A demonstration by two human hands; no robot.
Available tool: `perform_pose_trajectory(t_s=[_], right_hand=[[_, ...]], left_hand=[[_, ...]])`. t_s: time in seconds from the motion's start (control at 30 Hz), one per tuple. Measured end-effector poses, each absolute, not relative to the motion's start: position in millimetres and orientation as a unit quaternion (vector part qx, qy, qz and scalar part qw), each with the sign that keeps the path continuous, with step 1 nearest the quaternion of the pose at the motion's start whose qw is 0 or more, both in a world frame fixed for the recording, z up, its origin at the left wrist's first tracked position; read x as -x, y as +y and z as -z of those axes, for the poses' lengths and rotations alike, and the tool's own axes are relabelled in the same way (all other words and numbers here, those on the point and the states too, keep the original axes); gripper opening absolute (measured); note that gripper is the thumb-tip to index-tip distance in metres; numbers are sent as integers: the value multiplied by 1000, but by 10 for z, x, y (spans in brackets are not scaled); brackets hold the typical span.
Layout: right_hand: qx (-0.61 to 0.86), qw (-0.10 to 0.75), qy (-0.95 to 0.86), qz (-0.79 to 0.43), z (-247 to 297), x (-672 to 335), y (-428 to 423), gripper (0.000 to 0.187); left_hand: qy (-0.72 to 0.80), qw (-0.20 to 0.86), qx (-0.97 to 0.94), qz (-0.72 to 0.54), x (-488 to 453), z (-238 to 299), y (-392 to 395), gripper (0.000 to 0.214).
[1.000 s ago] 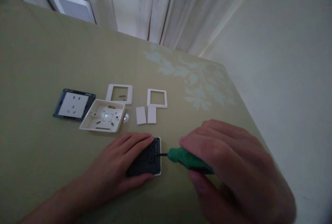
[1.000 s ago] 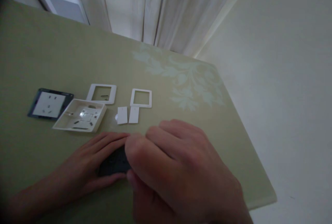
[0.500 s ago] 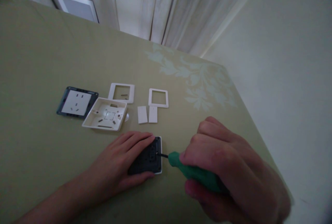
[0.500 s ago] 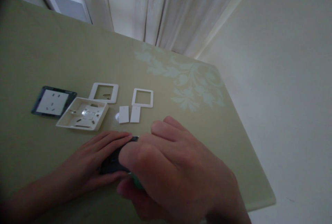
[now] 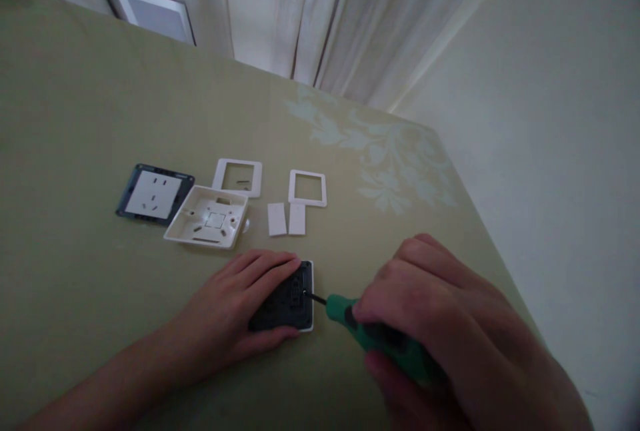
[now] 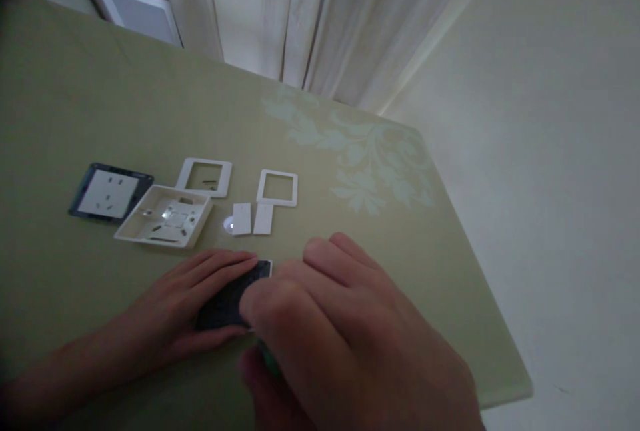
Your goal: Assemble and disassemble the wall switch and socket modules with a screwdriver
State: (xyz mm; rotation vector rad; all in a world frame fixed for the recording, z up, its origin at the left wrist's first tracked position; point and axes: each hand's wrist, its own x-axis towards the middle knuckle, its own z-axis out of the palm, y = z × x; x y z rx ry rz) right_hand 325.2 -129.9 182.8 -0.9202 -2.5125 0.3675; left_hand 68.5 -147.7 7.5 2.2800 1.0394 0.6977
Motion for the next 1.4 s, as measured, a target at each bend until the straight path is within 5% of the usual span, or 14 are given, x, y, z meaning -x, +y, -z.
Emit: perform_pose_trajectory(t_s=[0.13,0.4,0.53,0.73,0.87,1.07,1.2,1.4], right_hand=[[410,226,-883,-31,-1776,-3269,-1335,21],[345,214,-909,-97,-1789,-3326,-1332,10],[354,223,-905,-70,-1807,-3292,-1334,29],[365,194,-903,-117,-1862,-3257,-1339,20],[417,221,-880,-50,-1833,-3257,-1337,30],[358,154,-910,-143,-1874,-3293,-1453,39],[362,224,-898,-107,-1772,-3246,-1476,44],[346,167,-905,-181,-1899,-3330,-1382,11]], left_hand=[[376,269,-847,-262,-678,-71,-1465,77],[380,257,-856,-237,-667,-75,-1466,77],[377,267,-852,-246,-668,-80,-1463,78],[376,264,-853,-247,-673,-81,-1462,76],[369,271,-854,-245,-664,-67,-1456,75],[372,263,-859,-236,-661,-77,-1457,76],[369,266,-859,-237,-663,-86,-1454,76],[375,261,-858,-235,-669,-71,-1459,76]])
